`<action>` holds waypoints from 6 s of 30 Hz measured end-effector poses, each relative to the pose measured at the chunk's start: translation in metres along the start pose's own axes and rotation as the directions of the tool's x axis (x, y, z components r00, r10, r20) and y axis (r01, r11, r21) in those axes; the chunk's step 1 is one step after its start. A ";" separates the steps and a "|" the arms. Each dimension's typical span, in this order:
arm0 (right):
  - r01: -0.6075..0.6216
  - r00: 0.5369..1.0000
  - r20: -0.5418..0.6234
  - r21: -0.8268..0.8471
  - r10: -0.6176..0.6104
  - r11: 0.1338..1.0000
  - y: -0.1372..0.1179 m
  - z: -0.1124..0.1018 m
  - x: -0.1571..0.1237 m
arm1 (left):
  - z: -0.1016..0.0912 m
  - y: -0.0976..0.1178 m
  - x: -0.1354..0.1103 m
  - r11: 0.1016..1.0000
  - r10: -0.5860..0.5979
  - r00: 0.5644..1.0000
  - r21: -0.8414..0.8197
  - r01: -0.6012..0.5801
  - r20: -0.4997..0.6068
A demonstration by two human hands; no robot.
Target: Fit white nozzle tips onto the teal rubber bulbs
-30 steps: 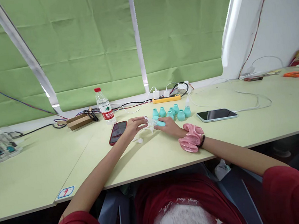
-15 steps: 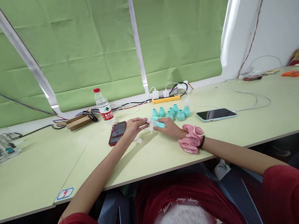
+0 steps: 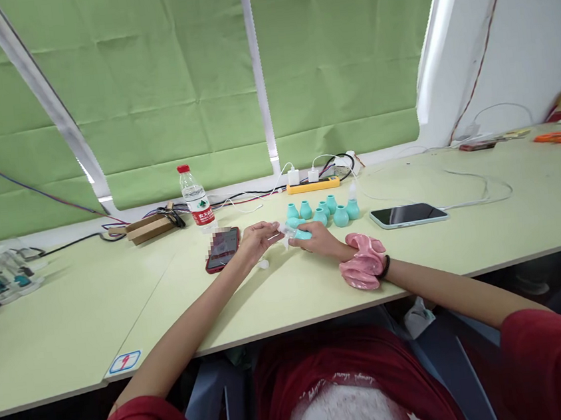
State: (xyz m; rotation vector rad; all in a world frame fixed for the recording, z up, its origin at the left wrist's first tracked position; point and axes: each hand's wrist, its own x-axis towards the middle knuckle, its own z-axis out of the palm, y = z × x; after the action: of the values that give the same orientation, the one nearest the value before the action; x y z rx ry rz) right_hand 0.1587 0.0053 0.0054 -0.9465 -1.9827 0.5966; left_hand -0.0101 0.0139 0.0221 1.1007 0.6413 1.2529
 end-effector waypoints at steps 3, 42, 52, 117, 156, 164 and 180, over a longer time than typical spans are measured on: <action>-0.126 0.988 0.117 0.211 0.103 0.969 0.000 0.000 0.003 | 0.001 0.000 0.000 1.000 0.004 1.000 -0.017 -0.004 0.000; 0.108 0.968 -0.212 -0.145 -0.137 0.984 0.009 0.002 0.008 | 0.004 0.003 -0.001 0.633 0.319 0.938 0.707 -0.315 0.133; -0.093 0.951 -0.308 -0.236 0.016 0.967 0.041 -0.006 0.023 | -0.022 -0.005 0.006 -0.344 0.030 0.949 0.894 -0.286 0.315; 0.299 0.951 0.017 -0.300 -0.308 0.906 0.005 0.008 -0.002 | -0.014 -0.003 0.005 0.191 0.294 0.940 0.953 -0.237 0.174; -0.138 0.990 0.087 0.482 0.109 0.865 0.003 0.010 0.003 | -0.027 -0.010 -0.017 0.476 0.189 0.962 0.838 -0.267 0.199; -0.257 0.965 0.195 0.560 0.176 0.787 0.009 0.004 0.005 | -0.015 -0.014 -0.020 0.590 -0.001 0.962 0.777 -0.219 0.272; -0.413 0.900 0.324 0.420 0.292 0.808 0.010 0.002 0.006 | -0.017 -0.004 -0.025 0.064 0.064 0.936 0.934 -0.351 0.347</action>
State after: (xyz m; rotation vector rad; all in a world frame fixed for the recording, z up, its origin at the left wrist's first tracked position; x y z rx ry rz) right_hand 0.1590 0.0163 0.0003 -0.9624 -1.7315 1.4123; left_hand -0.0293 -0.0049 0.0075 2.5809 1.2873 0.7347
